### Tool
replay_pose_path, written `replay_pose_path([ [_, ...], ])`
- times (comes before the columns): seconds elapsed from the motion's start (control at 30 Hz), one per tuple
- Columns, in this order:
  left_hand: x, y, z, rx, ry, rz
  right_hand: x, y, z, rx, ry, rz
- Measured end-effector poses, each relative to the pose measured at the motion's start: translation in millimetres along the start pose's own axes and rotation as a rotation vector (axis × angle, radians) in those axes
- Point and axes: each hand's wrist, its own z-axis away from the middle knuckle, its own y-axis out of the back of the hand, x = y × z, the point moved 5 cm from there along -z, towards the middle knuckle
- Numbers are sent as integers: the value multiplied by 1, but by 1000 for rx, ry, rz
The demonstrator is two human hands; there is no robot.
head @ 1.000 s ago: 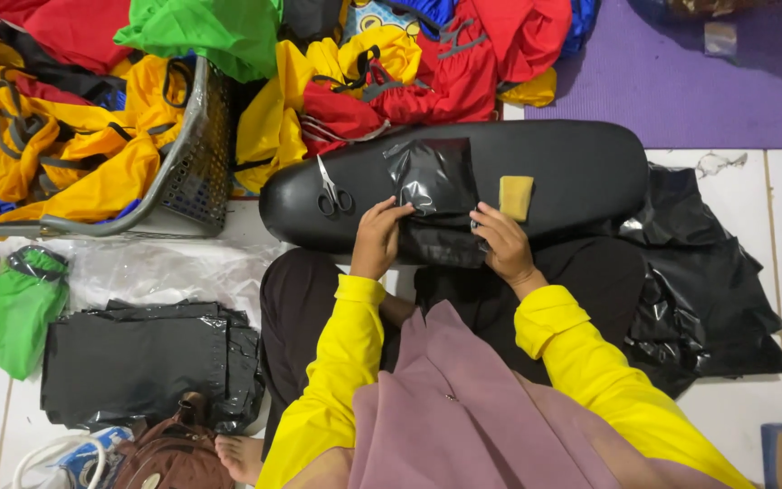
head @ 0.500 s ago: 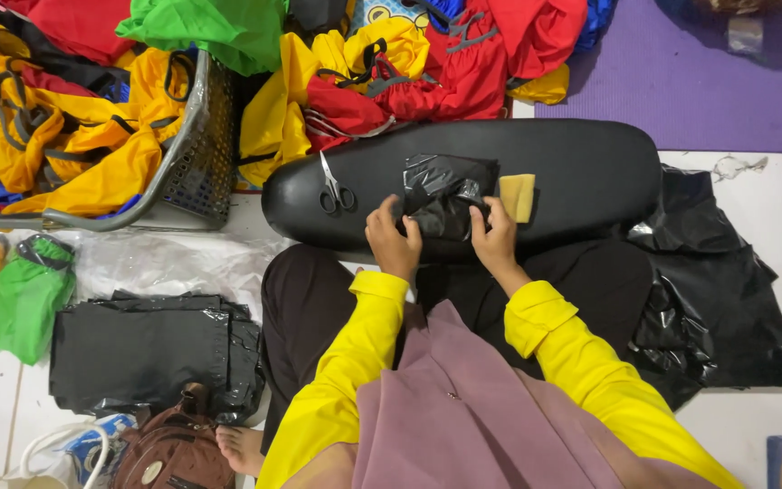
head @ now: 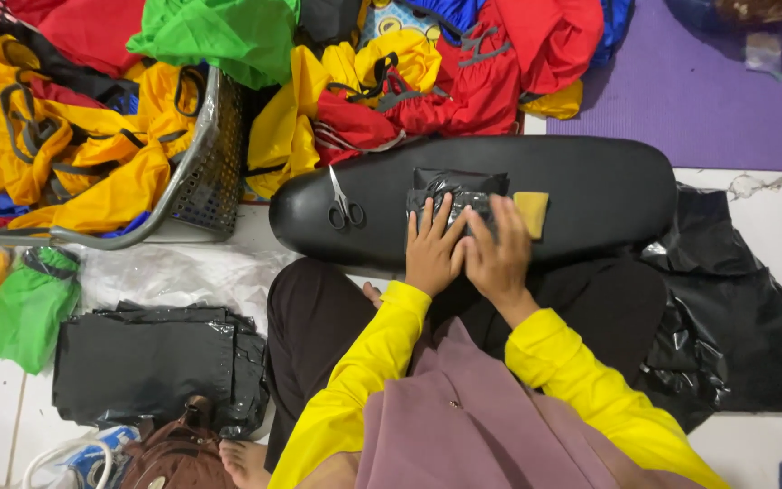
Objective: The person folds a red fabric item, uses shears to trim a white elastic band, and then places the folded item into a clear plastic bag and a black shipping mailer.
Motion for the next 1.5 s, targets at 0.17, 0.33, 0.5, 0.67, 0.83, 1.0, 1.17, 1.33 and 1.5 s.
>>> replay_pose_path([
  [0.17,-16,-21,4,-43,21,28,19,-72,0,-398,-50,-100],
  [0.33,-18,-25,4,-75,22,66,39,-99,17,-594,-168,-225],
  [0.5,-16,-26,2,-110,34,61,42,-101,21,-616,-193,-273],
  [0.67,-13,-26,2,-112,45,49,45,-108,26,-631,-178,-266],
  [0.83,-9,-20,-3,-125,45,46,48,-112,28,-639,-207,-267],
  [1.0,-10,-16,-6,-135,40,61,48,-113,26,-666,-222,-218],
  [1.17,-17,-20,-9,-204,68,138,49,-115,24,-669,-224,-198],
  [1.33,-22,-25,-6,-281,104,259,50,-114,23,-667,-204,-174],
  [1.5,-19,-12,-12,-192,130,339,53,-107,-2,-767,-338,-180],
])
